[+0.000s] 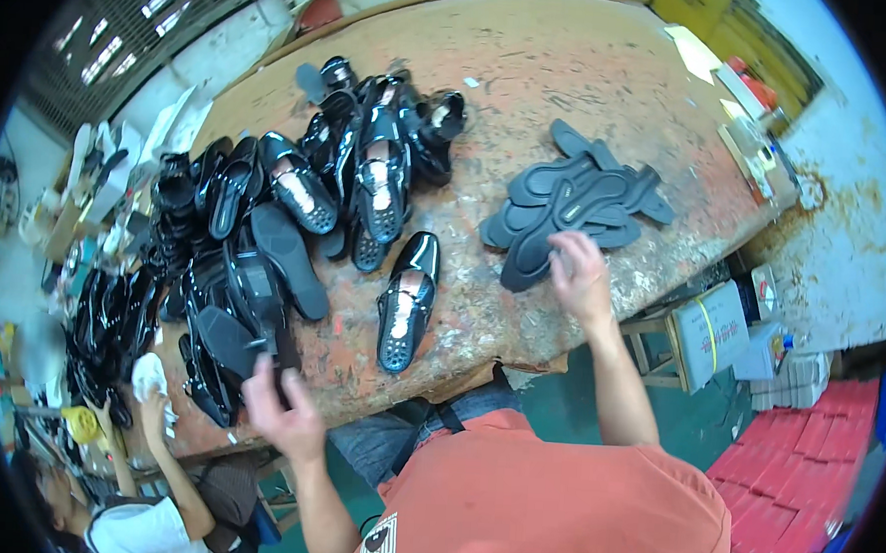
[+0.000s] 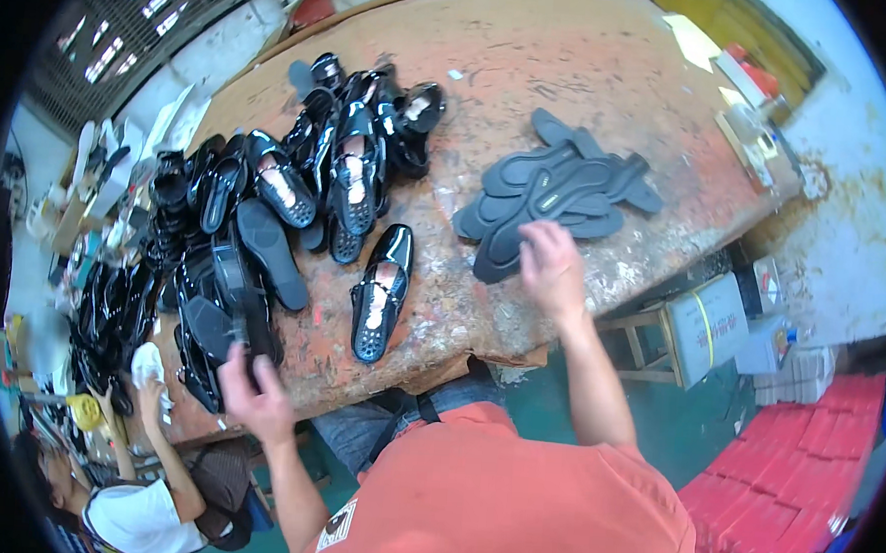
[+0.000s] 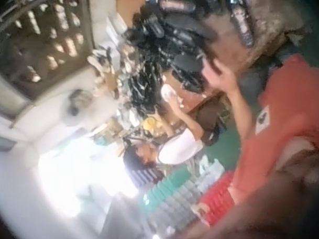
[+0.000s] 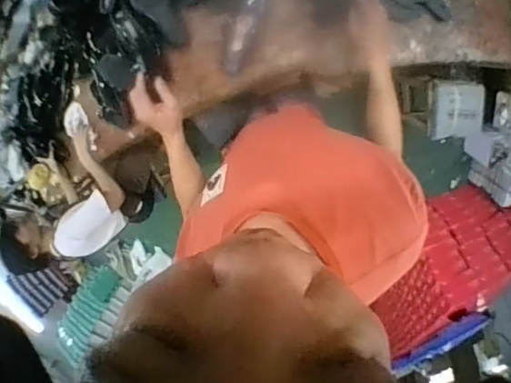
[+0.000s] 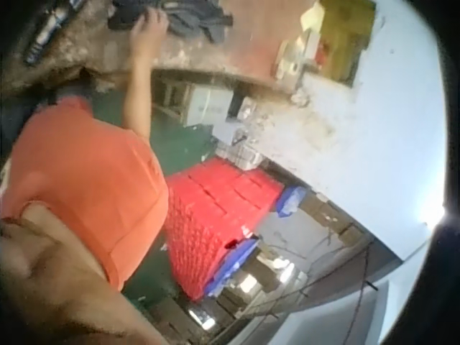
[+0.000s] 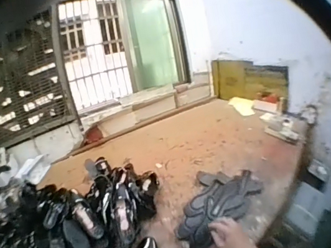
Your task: The person assembles black patent leather shoes by inserting insoles into the shoe uppers. The person repeatedly picks up a shoe upper and an insole, aligns them, and presses the insole into the upper. The person handles the shoes one at a time, placing the finished pairs on the table.
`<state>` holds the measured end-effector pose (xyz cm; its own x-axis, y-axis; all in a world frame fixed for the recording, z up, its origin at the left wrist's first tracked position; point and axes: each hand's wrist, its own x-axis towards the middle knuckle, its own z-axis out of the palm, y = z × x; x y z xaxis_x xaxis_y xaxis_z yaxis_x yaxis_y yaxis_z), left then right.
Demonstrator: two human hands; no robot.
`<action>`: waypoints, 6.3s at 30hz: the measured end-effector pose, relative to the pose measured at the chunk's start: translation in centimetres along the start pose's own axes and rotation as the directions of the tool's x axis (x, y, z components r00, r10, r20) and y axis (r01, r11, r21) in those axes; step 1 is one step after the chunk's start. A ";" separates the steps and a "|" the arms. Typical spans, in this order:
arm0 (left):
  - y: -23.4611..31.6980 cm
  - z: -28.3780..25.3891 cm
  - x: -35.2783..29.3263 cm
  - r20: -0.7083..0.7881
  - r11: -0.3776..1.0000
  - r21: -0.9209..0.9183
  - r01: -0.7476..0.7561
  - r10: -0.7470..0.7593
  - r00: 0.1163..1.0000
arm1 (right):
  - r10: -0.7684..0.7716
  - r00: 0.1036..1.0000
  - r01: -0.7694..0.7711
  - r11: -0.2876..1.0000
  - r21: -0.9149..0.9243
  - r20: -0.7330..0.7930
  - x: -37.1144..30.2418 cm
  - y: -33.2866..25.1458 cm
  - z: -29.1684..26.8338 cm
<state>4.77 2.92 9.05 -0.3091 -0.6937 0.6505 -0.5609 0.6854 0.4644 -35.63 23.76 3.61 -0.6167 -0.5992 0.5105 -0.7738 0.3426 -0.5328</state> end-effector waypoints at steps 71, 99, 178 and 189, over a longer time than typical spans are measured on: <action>-3.9 8.7 -4.5 0.418 0.879 -0.353 0.320 -0.158 0.895 | -0.200 0.498 0.185 0.975 0.122 0.844 2.9 -10.9 1.0; -2.0 5.9 -8.4 0.428 0.709 -0.074 0.701 -0.613 0.664 | -0.631 0.352 0.610 0.715 0.341 0.692 -2.3 -16.4 12.3; -0.6 3.3 2.1 0.577 0.835 -0.458 0.304 0.020 0.816 | -0.691 0.375 0.640 0.675 0.366 0.618 1.2 -11.3 7.0; 7.2 6.7 7.9 0.448 0.600 -0.799 0.035 0.556 0.700 | -0.186 -0.067 0.644 0.743 0.185 0.980 4.4 -14.7 4.9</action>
<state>-6.83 0.89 13.47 -0.8721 -0.2037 0.4450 0.2670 0.5639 0.7815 -26.23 12.53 10.37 0.3270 -0.7331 -0.5964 -0.9449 -0.2652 -0.1921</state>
